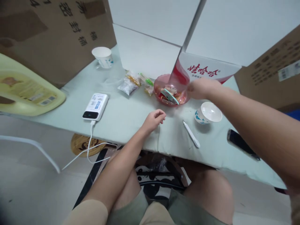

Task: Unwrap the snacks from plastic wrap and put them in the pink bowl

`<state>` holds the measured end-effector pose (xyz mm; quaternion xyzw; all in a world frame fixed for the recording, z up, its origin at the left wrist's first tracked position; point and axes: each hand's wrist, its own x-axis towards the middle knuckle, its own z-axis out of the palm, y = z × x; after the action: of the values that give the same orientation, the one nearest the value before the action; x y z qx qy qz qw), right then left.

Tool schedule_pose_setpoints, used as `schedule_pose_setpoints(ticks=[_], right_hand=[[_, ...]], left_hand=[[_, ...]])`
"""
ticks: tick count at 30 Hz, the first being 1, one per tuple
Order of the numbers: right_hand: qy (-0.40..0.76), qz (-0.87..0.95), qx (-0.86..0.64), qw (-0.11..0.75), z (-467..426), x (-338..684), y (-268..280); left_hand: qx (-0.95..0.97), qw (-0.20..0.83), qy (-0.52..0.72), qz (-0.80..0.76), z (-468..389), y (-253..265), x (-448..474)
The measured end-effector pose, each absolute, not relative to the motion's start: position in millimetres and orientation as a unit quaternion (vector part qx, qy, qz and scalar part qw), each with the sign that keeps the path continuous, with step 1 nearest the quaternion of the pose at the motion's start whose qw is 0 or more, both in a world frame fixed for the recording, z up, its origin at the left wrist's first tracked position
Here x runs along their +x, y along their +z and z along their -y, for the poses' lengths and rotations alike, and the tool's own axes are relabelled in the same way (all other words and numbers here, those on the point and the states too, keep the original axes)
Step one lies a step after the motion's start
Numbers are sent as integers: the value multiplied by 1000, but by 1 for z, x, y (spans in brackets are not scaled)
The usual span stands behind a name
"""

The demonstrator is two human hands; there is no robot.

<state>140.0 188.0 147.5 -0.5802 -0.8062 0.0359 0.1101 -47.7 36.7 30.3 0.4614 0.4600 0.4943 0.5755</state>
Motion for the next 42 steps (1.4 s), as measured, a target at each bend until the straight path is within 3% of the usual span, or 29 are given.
schedule_pose_setpoints(ticks=[2, 6, 10, 13, 20, 24, 28, 31, 36, 38, 42], right_hand=[[3, 853, -521, 26, -190, 79, 147], [7, 912, -411, 19, -203, -26, 112], [27, 887, -460, -38, -225, -61, 76], [33, 879, -475, -34, -234, -57, 82], [30, 846, -520, 118, -186, -10, 158], [225, 765, -494, 347, -121, 52, 148], [399, 585, -479, 519, -48, 109, 87], [436, 533, -494, 531, -6, 128, 35], [475, 594, -508, 405, 20, 144, -5], [429, 640, -501, 394, 19, 153, -4], [313, 678, -487, 453, 10, 166, 1]], left_hand=[[469, 557, 489, -480, -39, 29, -49], [480, 543, 476, -499, -41, 26, -48], [501, 525, 463, -509, -38, 24, -48], [517, 518, 452, -510, -37, 25, -50], [516, 509, 440, -531, -36, 27, -52], [450, 568, 466, -508, -34, 27, -58], [305, 706, 514, -379, -29, 28, -60], [289, 757, 504, -299, -23, 27, -51], [316, 711, 507, -370, -24, 21, -34], [332, 678, 518, -403, -28, 19, -33], [359, 642, 491, -467, -32, 18, -35]])
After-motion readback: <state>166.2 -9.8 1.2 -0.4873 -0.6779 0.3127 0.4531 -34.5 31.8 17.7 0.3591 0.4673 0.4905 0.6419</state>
